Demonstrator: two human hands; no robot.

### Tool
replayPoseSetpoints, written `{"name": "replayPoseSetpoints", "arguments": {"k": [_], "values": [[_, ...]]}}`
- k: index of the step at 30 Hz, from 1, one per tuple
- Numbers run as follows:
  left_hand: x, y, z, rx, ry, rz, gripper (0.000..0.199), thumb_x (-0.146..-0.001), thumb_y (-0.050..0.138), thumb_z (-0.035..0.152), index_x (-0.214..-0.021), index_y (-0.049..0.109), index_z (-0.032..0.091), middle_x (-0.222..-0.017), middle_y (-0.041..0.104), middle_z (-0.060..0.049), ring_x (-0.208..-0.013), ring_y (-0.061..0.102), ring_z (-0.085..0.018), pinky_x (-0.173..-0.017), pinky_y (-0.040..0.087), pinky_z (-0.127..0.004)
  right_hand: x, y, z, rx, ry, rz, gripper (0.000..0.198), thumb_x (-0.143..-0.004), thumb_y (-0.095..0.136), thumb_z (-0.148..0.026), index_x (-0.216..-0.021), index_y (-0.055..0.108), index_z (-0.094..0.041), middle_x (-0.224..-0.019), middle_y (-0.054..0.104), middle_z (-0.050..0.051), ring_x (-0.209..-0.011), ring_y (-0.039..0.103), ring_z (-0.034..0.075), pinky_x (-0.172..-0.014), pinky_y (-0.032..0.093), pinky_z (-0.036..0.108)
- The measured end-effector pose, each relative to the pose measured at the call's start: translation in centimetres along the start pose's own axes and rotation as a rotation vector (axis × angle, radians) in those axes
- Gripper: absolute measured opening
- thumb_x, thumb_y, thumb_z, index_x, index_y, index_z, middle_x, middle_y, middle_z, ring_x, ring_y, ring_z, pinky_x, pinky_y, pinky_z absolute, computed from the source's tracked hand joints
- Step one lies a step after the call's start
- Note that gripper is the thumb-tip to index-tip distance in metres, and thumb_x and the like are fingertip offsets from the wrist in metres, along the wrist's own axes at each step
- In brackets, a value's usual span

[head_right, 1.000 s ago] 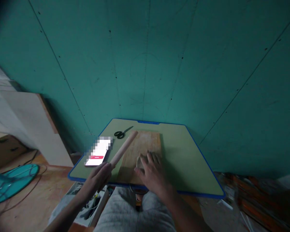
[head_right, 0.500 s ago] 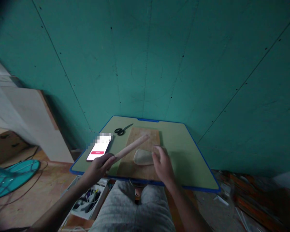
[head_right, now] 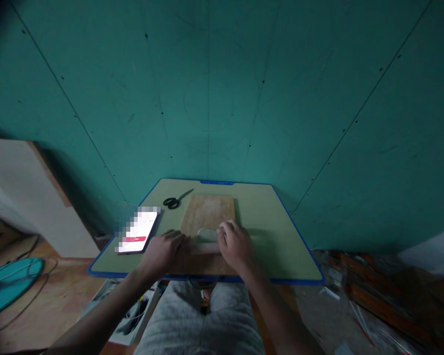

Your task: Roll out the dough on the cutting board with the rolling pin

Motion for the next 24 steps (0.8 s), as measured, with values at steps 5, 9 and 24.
{"name": "replayPoseSetpoints", "arguments": {"k": [5,9,24], "values": [[-1.3,-0.9,2.1,-0.109,-0.084,0.034,0.028,-0.095,0.036,0.022,-0.096,0.064,0.016,-0.096,0.065,-0.012,-0.093,0.058,-0.025,-0.075,0.041,-0.035,-0.5,0.4,-1.2,0.222,0.044,-0.172,0.029,-0.098,0.034,-0.030,-0.102,0.062,-0.023,-0.106,0.063,0.006,-0.097,0.057,0.017,-0.084,0.039,0.027],[-2.5,-0.4,2.6,-0.053,-0.098,0.024,0.030,-0.095,0.035,0.030,-0.103,0.062,0.018,-0.104,0.063,-0.013,-0.098,0.055,-0.027,-0.079,0.041,-0.037,-1.4,0.0,-1.9,0.314,0.061,-0.277,0.027,-0.096,0.037,-0.031,-0.103,0.062,-0.023,-0.108,0.063,0.007,-0.104,0.055,0.020,-0.087,0.037,0.030],[-7.4,0.1,0.0,-0.033,-0.212,0.051,0.036,-0.089,0.042,0.039,-0.103,0.066,0.015,-0.103,0.067,-0.014,-0.098,0.062,-0.028,-0.081,0.049,-0.037,-6.8,1.6,0.5,0.313,0.181,-0.320,0.028,-0.092,0.037,-0.028,-0.098,0.064,-0.022,-0.106,0.064,0.007,-0.098,0.059,0.019,-0.082,0.038,0.028]]}}
Point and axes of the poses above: each hand's wrist, its own x-axis away from the middle knuckle, its own y-axis out of the palm, z = x × y, the point moved 2 cm from there along -x, towards the middle knuckle
